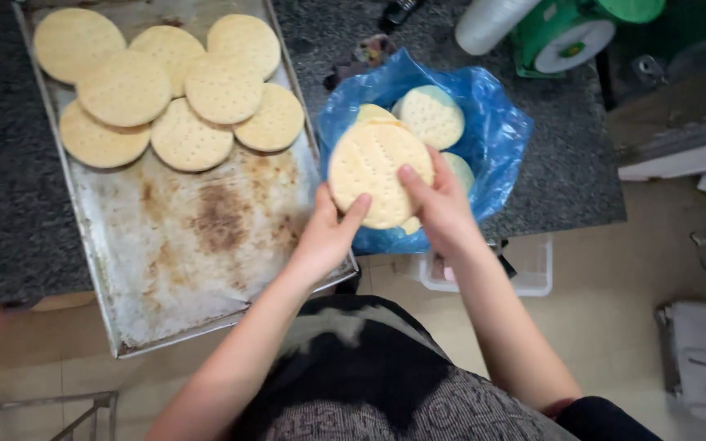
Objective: The person transfers flat round bread pieces from a metal baking tray into a blue plastic bag by hand. They move a rolling rack containing more bread and continue placing the bread rounds into the bag.
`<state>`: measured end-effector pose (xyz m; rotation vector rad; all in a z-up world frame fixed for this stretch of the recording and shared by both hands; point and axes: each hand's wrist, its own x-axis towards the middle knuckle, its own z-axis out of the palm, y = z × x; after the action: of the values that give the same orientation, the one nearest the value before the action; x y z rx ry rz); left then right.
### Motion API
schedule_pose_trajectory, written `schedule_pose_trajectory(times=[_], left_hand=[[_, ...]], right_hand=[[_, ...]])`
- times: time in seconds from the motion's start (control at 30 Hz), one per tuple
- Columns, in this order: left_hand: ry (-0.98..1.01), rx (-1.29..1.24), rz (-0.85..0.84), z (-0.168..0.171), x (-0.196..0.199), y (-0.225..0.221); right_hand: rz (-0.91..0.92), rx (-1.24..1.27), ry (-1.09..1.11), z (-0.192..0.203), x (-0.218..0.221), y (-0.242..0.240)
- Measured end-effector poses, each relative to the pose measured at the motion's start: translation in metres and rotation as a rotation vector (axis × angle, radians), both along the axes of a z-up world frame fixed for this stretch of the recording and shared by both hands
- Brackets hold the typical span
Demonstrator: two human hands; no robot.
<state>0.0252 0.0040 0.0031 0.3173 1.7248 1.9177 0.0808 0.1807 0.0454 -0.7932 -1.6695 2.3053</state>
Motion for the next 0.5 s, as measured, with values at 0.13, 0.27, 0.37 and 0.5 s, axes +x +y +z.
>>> schedule_pose_trajectory(times=[0.13,0.27,0.37,0.5], left_hand=[[0.088,-0.327,0.067,-0.025,0.016,0.017],[0.22,-0.5,0.206,-0.092,0.03,0.034],[0.05,-0.494,0.15,-0.095,0.033,0.04],[-0.12,-0.422,-0.015,-0.092,0.034,0.035]], right_hand=[[-0.09,0.077,0.012,-0.009,0.026,0.048],[-0.121,0.249,-0.151,-0.051,0.038,0.089],[0.008,0.416,-0.35,-0.07,0.038,0.091],[0.206,0.283,-0.475,-0.081,0.034,0.078]])
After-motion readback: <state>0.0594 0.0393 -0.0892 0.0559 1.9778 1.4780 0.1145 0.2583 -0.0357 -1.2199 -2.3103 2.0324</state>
